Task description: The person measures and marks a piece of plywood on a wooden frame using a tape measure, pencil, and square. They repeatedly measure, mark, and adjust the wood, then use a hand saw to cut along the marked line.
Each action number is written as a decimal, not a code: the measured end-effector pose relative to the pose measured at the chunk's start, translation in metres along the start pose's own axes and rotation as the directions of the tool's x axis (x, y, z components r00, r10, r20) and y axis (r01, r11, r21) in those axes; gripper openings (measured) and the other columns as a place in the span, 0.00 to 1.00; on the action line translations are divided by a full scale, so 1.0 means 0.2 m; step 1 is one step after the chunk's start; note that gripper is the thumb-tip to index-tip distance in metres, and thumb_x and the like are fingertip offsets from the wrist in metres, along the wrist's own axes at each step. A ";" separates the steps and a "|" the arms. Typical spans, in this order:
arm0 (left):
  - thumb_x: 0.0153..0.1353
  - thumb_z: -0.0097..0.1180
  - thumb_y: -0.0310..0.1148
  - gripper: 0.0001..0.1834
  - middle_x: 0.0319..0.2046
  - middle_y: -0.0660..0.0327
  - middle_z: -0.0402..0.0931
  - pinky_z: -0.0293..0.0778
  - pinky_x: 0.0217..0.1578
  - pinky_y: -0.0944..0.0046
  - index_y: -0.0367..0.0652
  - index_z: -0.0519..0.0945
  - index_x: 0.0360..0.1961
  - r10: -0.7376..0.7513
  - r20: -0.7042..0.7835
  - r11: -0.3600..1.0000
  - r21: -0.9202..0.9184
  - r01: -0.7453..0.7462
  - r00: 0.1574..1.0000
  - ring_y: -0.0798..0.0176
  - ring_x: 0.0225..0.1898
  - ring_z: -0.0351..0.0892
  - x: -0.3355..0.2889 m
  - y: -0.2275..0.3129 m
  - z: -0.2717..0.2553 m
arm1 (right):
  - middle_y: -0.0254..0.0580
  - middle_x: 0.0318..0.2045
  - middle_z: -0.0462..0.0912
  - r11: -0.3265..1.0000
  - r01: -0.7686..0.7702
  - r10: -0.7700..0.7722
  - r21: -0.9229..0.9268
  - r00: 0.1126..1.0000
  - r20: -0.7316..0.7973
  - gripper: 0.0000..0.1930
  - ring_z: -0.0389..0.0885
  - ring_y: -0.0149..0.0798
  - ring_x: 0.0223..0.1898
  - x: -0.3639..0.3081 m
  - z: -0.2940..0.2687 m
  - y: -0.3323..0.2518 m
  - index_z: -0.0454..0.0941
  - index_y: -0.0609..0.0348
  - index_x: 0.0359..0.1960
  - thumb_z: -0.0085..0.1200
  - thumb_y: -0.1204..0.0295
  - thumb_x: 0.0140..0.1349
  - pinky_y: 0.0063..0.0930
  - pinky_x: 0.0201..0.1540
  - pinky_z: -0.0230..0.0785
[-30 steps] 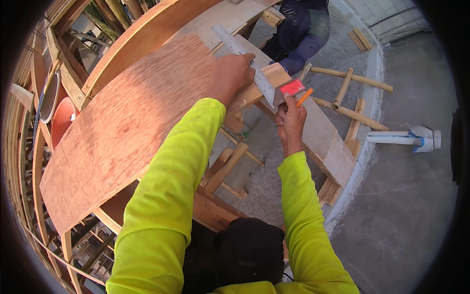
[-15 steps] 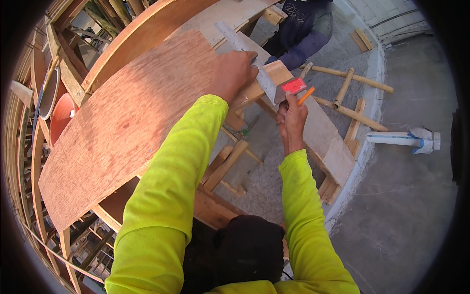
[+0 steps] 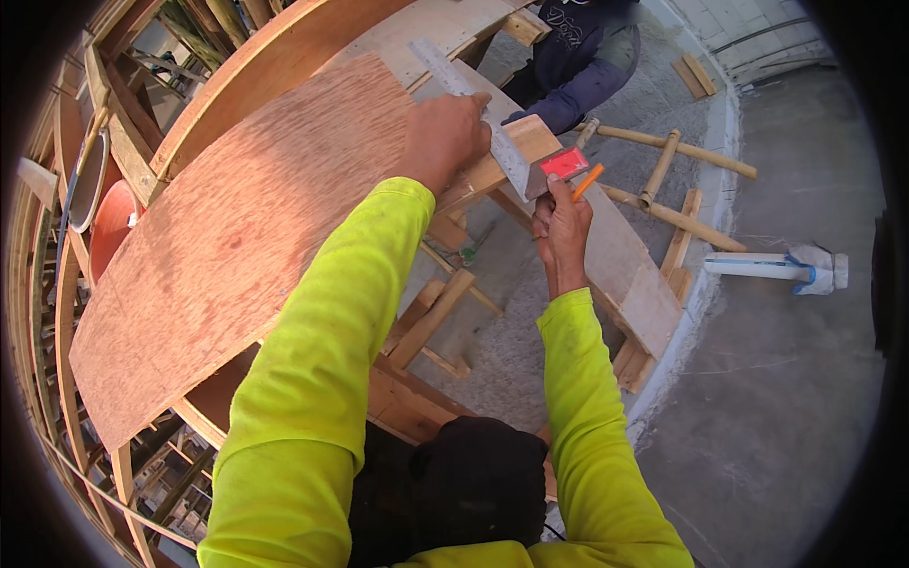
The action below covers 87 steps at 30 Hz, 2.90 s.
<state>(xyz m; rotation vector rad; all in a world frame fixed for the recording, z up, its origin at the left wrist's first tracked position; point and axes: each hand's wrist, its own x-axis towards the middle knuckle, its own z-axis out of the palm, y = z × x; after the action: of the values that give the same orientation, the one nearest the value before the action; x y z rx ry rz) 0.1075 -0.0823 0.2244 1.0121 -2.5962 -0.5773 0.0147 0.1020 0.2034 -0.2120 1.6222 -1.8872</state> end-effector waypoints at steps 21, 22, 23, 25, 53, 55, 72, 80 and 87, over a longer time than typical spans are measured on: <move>0.62 0.59 0.39 0.15 0.46 0.60 0.81 0.80 0.48 0.50 0.57 0.89 0.48 0.320 0.002 0.944 -0.083 -0.319 0.947 0.50 0.46 0.84 0.07 -0.10 0.04 | 0.22 0.19 0.65 0.999 -0.011 0.009 -0.047 1.000 -0.024 0.12 0.59 0.20 0.15 0.04 -0.01 0.00 0.69 0.48 0.31 0.60 0.65 0.68 0.19 0.15 0.48; 0.61 0.59 0.39 0.15 0.46 0.60 0.81 0.80 0.47 0.50 0.56 0.89 0.48 0.311 0.022 0.948 -0.077 -0.309 0.950 0.49 0.46 0.85 0.07 -0.09 0.03 | 0.22 0.19 0.64 0.999 -0.012 0.011 -0.044 0.999 -0.031 0.12 0.59 0.20 0.16 0.04 -0.01 0.00 0.69 0.48 0.31 0.60 0.64 0.69 0.19 0.15 0.48; 0.61 0.59 0.40 0.15 0.46 0.60 0.81 0.80 0.47 0.49 0.56 0.88 0.48 0.303 0.041 0.951 -0.072 -0.300 0.952 0.49 0.45 0.85 0.06 -0.09 0.02 | 0.22 0.19 0.65 0.999 -0.018 0.017 -0.050 1.000 -0.026 0.12 0.59 0.20 0.16 0.04 -0.02 0.01 0.69 0.48 0.31 0.60 0.64 0.69 0.19 0.15 0.48; 0.60 0.61 0.42 0.15 0.47 0.60 0.82 0.80 0.48 0.49 0.58 0.89 0.48 0.291 0.073 0.956 -0.063 -0.287 0.954 0.49 0.46 0.85 0.06 -0.07 0.00 | 0.22 0.19 0.65 0.998 -0.024 0.023 -0.060 1.000 -0.018 0.12 0.58 0.20 0.16 0.04 -0.02 0.00 0.69 0.48 0.31 0.60 0.65 0.69 0.19 0.15 0.48; 0.55 0.62 0.39 0.11 0.44 0.61 0.84 0.80 0.45 0.50 0.57 0.89 0.39 0.251 0.270 0.959 0.058 -0.276 0.930 0.50 0.47 0.85 0.23 -0.03 -0.05 | 0.24 0.21 0.68 0.990 -0.082 0.086 -0.116 0.996 0.036 0.11 0.58 0.19 0.16 0.01 -0.03 -0.07 0.73 0.52 0.33 0.60 0.63 0.69 0.18 0.15 0.47; 0.55 0.62 0.39 0.11 0.44 0.61 0.84 0.80 0.45 0.50 0.57 0.90 0.39 0.253 0.262 0.960 0.049 -0.274 0.931 0.50 0.47 0.85 0.23 -0.03 -0.04 | 0.24 0.21 0.69 0.985 -0.077 0.083 -0.153 0.996 0.034 0.11 0.58 0.18 0.15 0.02 -0.04 -0.08 0.73 0.52 0.33 0.60 0.63 0.69 0.18 0.15 0.46; 0.57 0.63 0.41 0.12 0.48 0.63 0.83 0.80 0.48 0.52 0.58 0.89 0.43 0.227 0.255 0.969 0.032 -0.243 0.940 0.52 0.49 0.84 0.22 -0.03 -0.05 | 0.28 0.23 0.71 0.981 -0.064 0.070 -0.183 0.997 0.026 0.12 0.60 0.19 0.16 0.06 -0.07 -0.11 0.74 0.53 0.35 0.57 0.60 0.72 0.18 0.17 0.51; 0.56 0.63 0.40 0.12 0.47 0.63 0.84 0.80 0.47 0.51 0.58 0.90 0.42 0.217 0.245 0.972 0.038 -0.233 0.945 0.52 0.48 0.85 0.19 -0.05 -0.05 | 0.38 0.27 0.79 0.869 0.406 -0.424 -0.282 0.906 0.000 0.24 0.75 0.27 0.26 -0.17 -0.20 -0.27 0.80 0.67 0.40 0.44 0.55 0.78 0.21 0.25 0.67; 0.56 0.64 0.40 0.11 0.45 0.62 0.84 0.81 0.46 0.51 0.58 0.90 0.41 0.234 0.213 0.969 0.034 -0.246 0.949 0.51 0.47 0.85 0.21 -0.03 -0.03 | 0.39 0.30 0.86 0.477 0.697 -0.462 -0.536 0.718 0.521 0.07 0.82 0.27 0.29 -0.13 0.02 -0.24 0.85 0.67 0.40 0.63 0.74 0.67 0.20 0.29 0.73</move>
<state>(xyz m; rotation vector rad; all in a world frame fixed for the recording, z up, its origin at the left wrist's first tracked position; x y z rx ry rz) 0.0833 -0.1178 0.2320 0.6663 -2.8804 -0.5713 0.0200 0.1144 0.2558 -1.5192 2.1343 -1.3950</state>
